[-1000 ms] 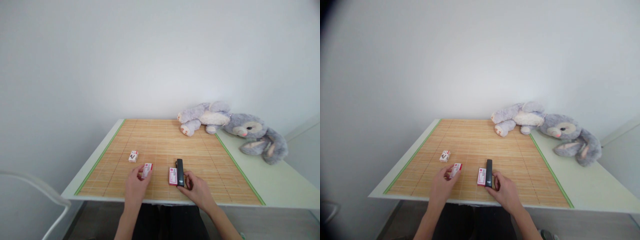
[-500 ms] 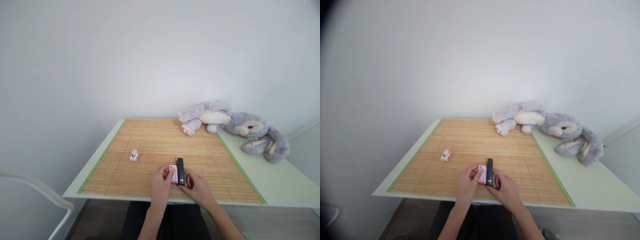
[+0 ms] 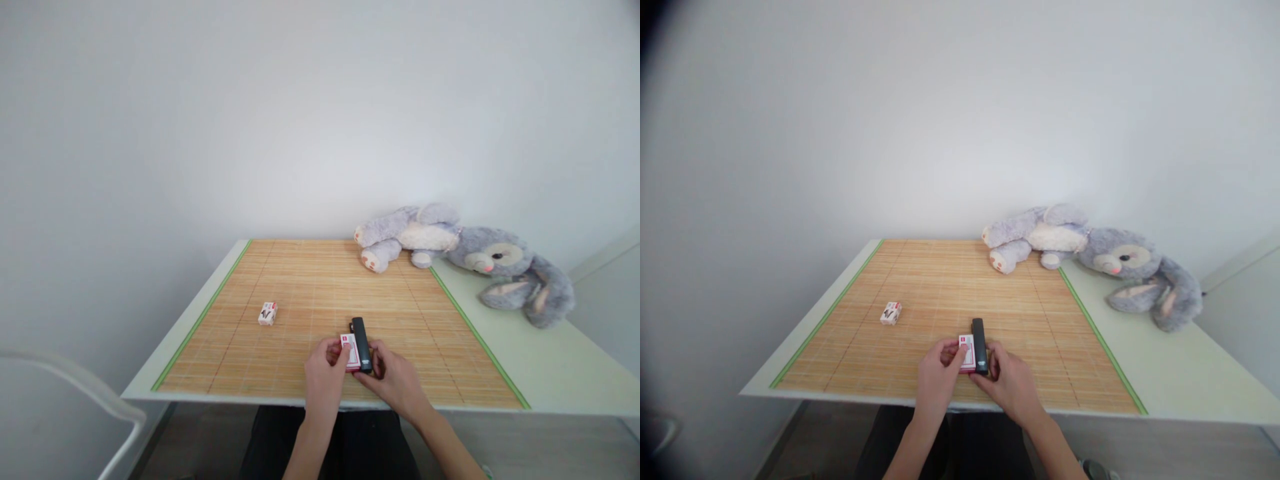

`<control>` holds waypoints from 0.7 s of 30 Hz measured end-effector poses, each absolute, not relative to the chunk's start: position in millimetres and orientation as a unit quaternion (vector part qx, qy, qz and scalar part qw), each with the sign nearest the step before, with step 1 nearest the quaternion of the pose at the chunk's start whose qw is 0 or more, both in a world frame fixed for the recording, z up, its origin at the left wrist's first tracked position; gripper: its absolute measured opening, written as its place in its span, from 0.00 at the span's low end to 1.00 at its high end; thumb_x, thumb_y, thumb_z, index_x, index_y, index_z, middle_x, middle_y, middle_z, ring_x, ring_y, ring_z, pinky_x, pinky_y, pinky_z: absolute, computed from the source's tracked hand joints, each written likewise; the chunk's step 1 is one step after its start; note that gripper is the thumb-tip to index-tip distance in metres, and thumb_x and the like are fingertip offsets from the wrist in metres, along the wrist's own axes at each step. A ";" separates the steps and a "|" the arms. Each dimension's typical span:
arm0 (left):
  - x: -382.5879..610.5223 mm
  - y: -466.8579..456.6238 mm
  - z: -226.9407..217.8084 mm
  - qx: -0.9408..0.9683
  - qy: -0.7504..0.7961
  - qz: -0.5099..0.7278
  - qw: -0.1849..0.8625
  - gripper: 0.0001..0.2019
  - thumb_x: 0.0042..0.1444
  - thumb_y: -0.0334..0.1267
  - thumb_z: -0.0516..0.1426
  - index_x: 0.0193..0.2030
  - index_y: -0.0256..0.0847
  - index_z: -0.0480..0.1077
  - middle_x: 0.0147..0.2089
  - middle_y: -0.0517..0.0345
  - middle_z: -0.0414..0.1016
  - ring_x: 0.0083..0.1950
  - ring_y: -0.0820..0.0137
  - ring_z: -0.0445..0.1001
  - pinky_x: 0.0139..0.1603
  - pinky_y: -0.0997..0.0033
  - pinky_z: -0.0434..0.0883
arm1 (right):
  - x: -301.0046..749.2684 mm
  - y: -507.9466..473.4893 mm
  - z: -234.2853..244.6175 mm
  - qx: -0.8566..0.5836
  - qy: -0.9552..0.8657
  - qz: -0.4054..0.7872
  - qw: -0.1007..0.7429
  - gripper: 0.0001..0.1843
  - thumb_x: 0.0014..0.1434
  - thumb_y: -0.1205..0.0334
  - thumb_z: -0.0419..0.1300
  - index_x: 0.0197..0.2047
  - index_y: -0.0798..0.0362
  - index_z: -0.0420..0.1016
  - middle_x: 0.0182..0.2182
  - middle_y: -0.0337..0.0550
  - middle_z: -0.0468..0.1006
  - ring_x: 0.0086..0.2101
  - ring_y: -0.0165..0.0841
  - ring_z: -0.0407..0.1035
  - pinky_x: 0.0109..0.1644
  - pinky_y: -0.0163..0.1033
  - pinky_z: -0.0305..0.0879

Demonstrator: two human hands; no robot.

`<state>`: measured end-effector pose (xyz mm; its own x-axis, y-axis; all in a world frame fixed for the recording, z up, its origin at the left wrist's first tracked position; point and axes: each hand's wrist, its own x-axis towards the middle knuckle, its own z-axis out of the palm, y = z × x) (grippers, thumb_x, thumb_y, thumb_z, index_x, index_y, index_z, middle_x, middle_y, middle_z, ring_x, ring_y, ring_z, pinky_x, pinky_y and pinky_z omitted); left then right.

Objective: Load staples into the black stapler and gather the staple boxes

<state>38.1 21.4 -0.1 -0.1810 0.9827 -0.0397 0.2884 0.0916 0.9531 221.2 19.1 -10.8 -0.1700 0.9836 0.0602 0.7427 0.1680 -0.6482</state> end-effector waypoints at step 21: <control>-115.8 105.1 4.0 0.483 0.718 0.421 0.273 0.18 0.55 0.51 0.62 0.45 0.41 0.81 0.41 0.51 0.84 0.44 0.58 0.81 0.49 0.59 0.74 | 220.6 19.1 -13.8 -0.590 -0.720 0.257 0.260 0.37 0.55 0.46 0.68 0.63 0.48 0.63 0.26 0.30 0.73 0.27 0.33 0.70 0.32 0.37 0.57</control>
<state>-115.8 105.1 4.0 -0.3846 0.9230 0.0137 0.4631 0.1800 0.8678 220.6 19.1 -13.8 -0.1685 0.9831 0.0722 0.7157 0.1724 -0.6768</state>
